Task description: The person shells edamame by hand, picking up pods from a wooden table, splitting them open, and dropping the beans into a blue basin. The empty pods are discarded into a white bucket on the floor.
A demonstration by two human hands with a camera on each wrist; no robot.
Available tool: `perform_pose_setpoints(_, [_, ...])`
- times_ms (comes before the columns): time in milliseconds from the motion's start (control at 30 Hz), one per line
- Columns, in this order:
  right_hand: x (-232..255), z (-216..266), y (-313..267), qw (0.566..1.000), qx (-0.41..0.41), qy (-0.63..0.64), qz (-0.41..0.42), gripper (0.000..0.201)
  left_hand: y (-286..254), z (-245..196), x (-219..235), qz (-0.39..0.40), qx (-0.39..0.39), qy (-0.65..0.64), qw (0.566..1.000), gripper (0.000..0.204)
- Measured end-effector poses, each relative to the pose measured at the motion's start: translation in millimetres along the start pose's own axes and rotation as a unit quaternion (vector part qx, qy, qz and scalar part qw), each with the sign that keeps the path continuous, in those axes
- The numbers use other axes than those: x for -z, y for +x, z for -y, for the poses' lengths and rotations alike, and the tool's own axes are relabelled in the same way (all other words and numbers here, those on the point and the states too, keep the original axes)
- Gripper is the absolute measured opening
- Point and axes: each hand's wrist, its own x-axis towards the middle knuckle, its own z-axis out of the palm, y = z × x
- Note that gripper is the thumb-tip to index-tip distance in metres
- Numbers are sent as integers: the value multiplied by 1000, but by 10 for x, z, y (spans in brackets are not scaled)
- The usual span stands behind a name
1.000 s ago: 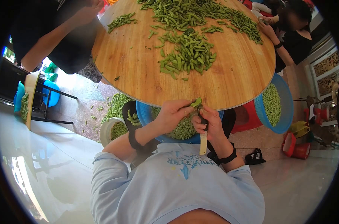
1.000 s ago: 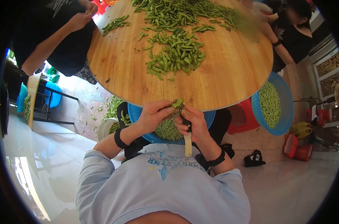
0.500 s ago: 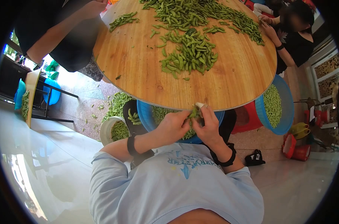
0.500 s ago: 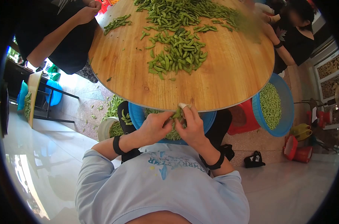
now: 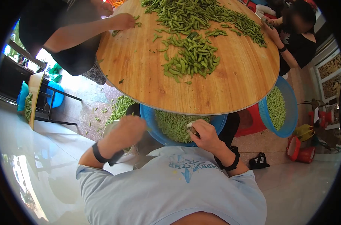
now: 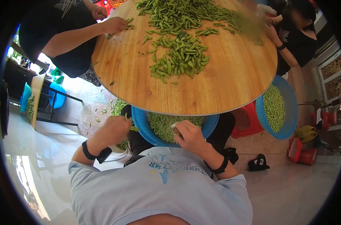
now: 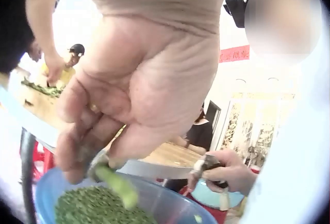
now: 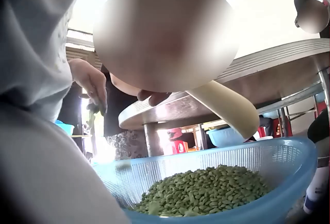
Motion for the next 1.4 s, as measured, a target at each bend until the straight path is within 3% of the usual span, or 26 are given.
perform_pose_setpoints(67, [17,12,21,1000,17,-5,4,27,196,22,225,-20,18,-3,1000,10])
perform_pose_setpoints(100, [25,39,31,999,-34,24,7,27,354,32,336,-39,34,-7,999,11])
perform_pose_setpoints(133, [32,57,36,995,-84,52,9,27,564,29,381,-122,24,-54,991,14])
perform_pose_setpoints(167, [30,70,46,995,-83,49,10,27,803,21,397,-204,13,-102,974,17])
perform_pose_setpoints(233, [30,89,75,991,-103,79,15,30,1300,92,270,-270,28,-144,952,17])
perform_pose_setpoints(367, [90,42,36,986,-134,99,-1,32,1941,81,137,-301,73,-102,945,21])
perform_pose_setpoints(533, [104,-85,-51,956,-208,203,-39,39,2085,100,-4,-295,67,-74,950,25])
perform_pose_setpoints(600, [169,-4,16,929,-241,275,-56,39,1992,9,21,-394,10,-58,917,22])
perform_pose_setpoints(633, [192,21,60,896,-270,346,-70,40,1893,-81,120,-392,4,-58,918,22])
perform_pose_setpoints(700, [192,-4,113,870,-272,399,-97,40,1650,-274,259,-266,-6,-333,905,20])
perform_pose_setpoints(733, [197,-15,137,843,-270,450,-117,40,1569,-336,217,-263,-10,-334,905,20])
perform_pose_setpoints(767, [203,-3,164,843,-271,449,-121,40,1490,-396,171,-198,-4,-476,857,19])
perform_pose_setpoints(800, [207,27,195,803,-276,510,-133,40,1419,-455,127,-126,3,-605,786,18])
perform_pose_setpoints(833, [208,48,208,759,-280,570,-144,40,1355,-529,102,-124,3,-606,786,18])
perform_pose_setpoints(900, [216,56,202,749,-279,590,-115,40,1246,-660,82,-48,22,-762,645,17])
perform_pose_setpoints(1000, [191,59,174,737,-272,614,-80,38,1204,-646,-71,-58,13,-735,676,17])
perform_pose_setpoints(1100, [152,56,139,726,-252,636,-77,38,1163,-642,-37,-14,39,-742,669,18])
perform_pose_setpoints(1200, [143,71,117,716,-243,650,-77,38,1171,-619,-146,-41,23,-731,680,17])
perform_pose_setpoints(1333, [131,54,95,739,-243,622,-88,35,1153,-667,-233,-57,19,-757,651,14])
perform_pose_setpoints(1400, [138,74,101,739,-250,619,-92,34,1135,-659,-303,-86,-6,-713,696,19])
